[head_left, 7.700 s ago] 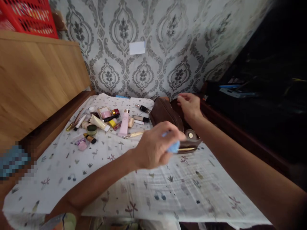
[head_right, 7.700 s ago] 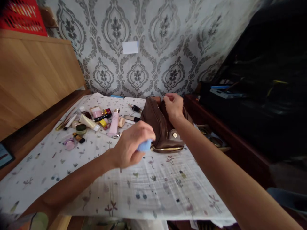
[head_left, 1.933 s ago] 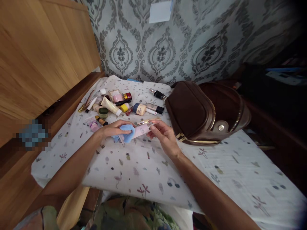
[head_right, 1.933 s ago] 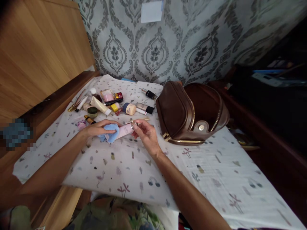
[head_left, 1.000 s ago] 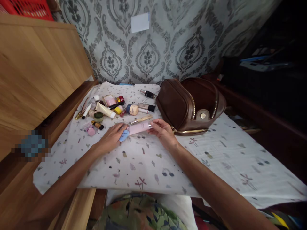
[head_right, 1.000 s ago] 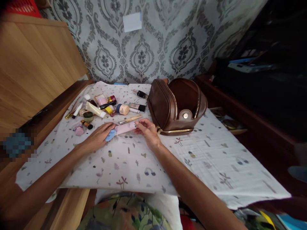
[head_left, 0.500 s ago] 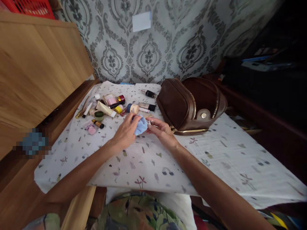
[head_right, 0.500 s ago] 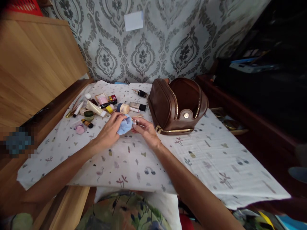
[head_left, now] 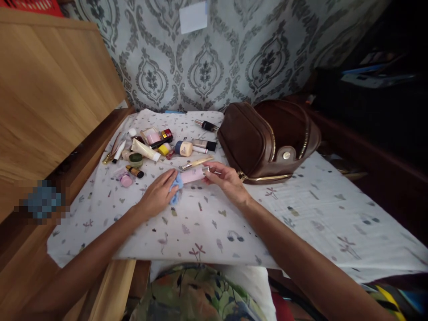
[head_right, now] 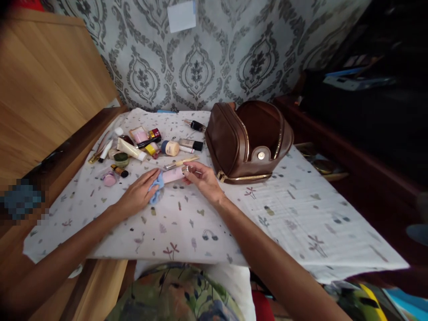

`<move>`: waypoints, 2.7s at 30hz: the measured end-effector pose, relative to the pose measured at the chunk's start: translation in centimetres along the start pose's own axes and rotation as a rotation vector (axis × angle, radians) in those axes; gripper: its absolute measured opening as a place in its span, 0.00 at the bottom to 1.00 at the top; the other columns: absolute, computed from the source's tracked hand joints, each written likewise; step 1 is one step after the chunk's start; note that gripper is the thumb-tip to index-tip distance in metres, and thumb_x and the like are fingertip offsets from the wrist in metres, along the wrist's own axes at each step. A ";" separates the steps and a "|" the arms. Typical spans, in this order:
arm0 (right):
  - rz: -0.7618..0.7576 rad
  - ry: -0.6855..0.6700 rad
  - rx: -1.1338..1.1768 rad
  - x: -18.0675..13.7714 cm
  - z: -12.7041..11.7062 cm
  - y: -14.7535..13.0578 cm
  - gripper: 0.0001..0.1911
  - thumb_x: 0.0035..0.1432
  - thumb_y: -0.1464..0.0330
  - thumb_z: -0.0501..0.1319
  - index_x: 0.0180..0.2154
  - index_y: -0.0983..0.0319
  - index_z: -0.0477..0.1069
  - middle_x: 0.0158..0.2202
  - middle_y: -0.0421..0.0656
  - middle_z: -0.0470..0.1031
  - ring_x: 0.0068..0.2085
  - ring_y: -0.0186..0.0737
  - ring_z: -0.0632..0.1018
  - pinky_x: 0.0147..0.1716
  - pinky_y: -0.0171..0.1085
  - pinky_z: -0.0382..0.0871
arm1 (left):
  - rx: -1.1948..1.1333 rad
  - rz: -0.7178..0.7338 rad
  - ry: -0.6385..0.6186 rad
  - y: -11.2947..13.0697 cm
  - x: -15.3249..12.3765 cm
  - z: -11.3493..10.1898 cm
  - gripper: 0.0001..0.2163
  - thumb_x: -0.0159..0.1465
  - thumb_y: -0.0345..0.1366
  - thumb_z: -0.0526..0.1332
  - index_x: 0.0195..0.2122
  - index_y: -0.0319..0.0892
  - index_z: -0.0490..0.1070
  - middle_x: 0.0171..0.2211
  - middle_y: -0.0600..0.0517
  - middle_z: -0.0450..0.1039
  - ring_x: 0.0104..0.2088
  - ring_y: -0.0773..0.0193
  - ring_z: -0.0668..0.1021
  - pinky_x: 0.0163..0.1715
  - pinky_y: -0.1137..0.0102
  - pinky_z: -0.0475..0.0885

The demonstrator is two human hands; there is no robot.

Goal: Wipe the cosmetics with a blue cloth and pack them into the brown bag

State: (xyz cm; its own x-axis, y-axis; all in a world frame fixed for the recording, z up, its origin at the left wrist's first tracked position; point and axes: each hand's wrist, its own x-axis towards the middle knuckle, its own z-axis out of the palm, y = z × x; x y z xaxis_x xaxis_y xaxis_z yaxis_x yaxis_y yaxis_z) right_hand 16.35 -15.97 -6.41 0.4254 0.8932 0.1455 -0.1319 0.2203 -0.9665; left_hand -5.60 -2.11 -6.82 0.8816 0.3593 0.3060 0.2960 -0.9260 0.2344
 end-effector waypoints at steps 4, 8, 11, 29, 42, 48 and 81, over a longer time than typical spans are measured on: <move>-0.013 -0.023 -0.026 0.0 -0.2 0.1 0.25 0.50 0.54 0.73 0.47 0.60 0.78 0.33 0.39 0.75 0.33 0.36 0.79 0.33 0.38 0.77 | -0.028 -0.045 0.017 -1.6 -1.2 -0.9 0.21 0.74 0.43 0.48 0.58 0.38 0.71 0.59 0.40 0.72 0.59 0.51 0.74 0.62 0.53 0.71; -0.012 -0.005 -0.071 -0.1 -0.2 0.0 0.25 0.51 0.53 0.73 0.47 0.60 0.78 0.36 0.41 0.76 0.33 0.36 0.78 0.33 0.38 0.76 | -0.065 -0.021 0.117 -0.5 -0.4 -2.2 0.16 0.73 0.40 0.52 0.52 0.42 0.76 0.50 0.45 0.77 0.51 0.55 0.79 0.55 0.56 0.76; -0.011 0.008 -0.104 -0.1 0.1 -0.2 0.24 0.50 0.53 0.73 0.44 0.60 0.79 0.33 0.41 0.76 0.32 0.36 0.77 0.32 0.37 0.75 | -0.072 0.053 0.220 2.1 1.1 -2.6 0.15 0.73 0.39 0.53 0.54 0.41 0.73 0.51 0.44 0.76 0.51 0.56 0.78 0.55 0.57 0.76; 0.036 0.135 -0.123 0.0 0.4 -0.1 0.26 0.44 0.46 0.73 0.32 0.61 0.75 0.25 0.40 0.75 0.27 0.36 0.75 0.28 0.37 0.71 | 0.157 0.042 0.152 -1.3 0.4 -1.0 0.16 0.72 0.36 0.55 0.58 0.42 0.71 0.51 0.42 0.75 0.49 0.53 0.78 0.50 0.57 0.76; 0.084 0.170 -0.036 0.0 0.6 0.2 0.26 0.42 0.46 0.74 0.34 0.58 0.75 0.23 0.37 0.73 0.23 0.37 0.75 0.23 0.36 0.67 | 0.141 0.230 0.271 4.5 2.5 -1.7 0.18 0.73 0.35 0.51 0.63 0.41 0.64 0.54 0.40 0.72 0.54 0.52 0.75 0.56 0.55 0.73; 0.116 0.170 -0.080 0.0 0.8 0.0 0.28 0.41 0.41 0.72 0.27 0.59 0.71 0.17 0.36 0.71 0.18 0.34 0.71 0.17 0.34 0.61 | 0.265 0.300 0.206 5.2 4.4 0.8 0.18 0.72 0.32 0.52 0.62 0.37 0.64 0.58 0.37 0.70 0.58 0.48 0.73 0.54 0.53 0.72; 0.348 0.130 0.301 -0.3 0.8 -1.2 0.14 0.51 0.62 0.71 0.32 0.62 0.69 0.24 0.45 0.78 0.19 0.31 0.70 0.12 0.27 0.53 | -0.640 -0.302 0.319 -1.7 3.9 -1.5 0.12 0.63 0.32 0.64 0.48 0.42 0.77 0.50 0.46 0.73 0.55 0.53 0.72 0.63 0.56 0.63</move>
State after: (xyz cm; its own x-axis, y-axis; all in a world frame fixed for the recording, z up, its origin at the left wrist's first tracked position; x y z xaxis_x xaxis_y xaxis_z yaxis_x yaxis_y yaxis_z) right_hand 15.64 -16.18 -5.16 0.4156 0.8821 -0.2219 -0.5317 0.0377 -0.8461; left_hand -3.26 1.08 -4.62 0.6190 0.6915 0.3723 0.1514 -0.5702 0.8074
